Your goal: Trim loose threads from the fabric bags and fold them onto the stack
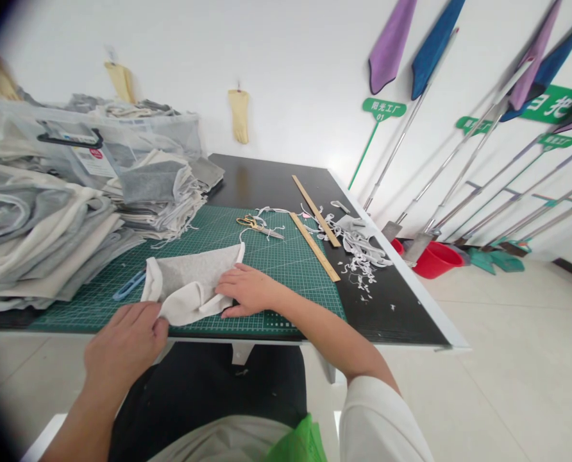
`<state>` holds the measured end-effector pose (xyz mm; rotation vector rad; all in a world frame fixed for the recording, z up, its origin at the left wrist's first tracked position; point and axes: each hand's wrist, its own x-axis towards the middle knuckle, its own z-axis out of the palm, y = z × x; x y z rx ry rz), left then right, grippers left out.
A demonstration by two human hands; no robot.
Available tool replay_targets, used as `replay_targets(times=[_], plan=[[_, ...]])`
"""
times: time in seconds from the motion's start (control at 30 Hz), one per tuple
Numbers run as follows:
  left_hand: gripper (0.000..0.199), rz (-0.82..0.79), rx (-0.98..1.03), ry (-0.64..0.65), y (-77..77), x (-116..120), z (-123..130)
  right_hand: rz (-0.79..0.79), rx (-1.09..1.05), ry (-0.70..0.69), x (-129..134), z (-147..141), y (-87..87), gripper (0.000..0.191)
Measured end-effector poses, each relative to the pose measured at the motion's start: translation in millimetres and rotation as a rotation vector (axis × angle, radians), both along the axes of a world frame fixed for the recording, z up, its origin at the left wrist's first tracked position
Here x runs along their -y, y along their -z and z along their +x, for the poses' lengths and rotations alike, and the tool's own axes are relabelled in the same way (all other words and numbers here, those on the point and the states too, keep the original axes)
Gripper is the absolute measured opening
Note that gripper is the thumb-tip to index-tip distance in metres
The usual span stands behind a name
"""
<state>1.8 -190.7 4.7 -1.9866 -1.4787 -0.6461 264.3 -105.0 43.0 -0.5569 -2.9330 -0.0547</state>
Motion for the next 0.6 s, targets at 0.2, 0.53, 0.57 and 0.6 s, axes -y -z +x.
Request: replay_targets(times=[0.2, 0.53, 0.57, 0.6], plan=[[0.010, 0.014, 0.040, 0.015, 1.5, 2.5, 0.2, 0.202, 0.049, 0.080, -0.4, -6.1, 4.1, 0.016], [0.013, 0.100, 0.096, 0.042, 6.9, 3.2, 4.7, 0.260, -0.092, 0.444, 10.3, -22.8, 4.8, 0.010], [0.014, 0.113, 0.111, 0.050, 7.1, 3.2, 5.3, 0.254, -0.106, 0.472, 9.7, -23.5, 5.4, 0.011], [0.016, 0.124, 0.126, 0.059, 7.3, 3.2, 5.7, 0.248, -0.118, 0.496, 9.1, -24.0, 6.1, 0.014]])
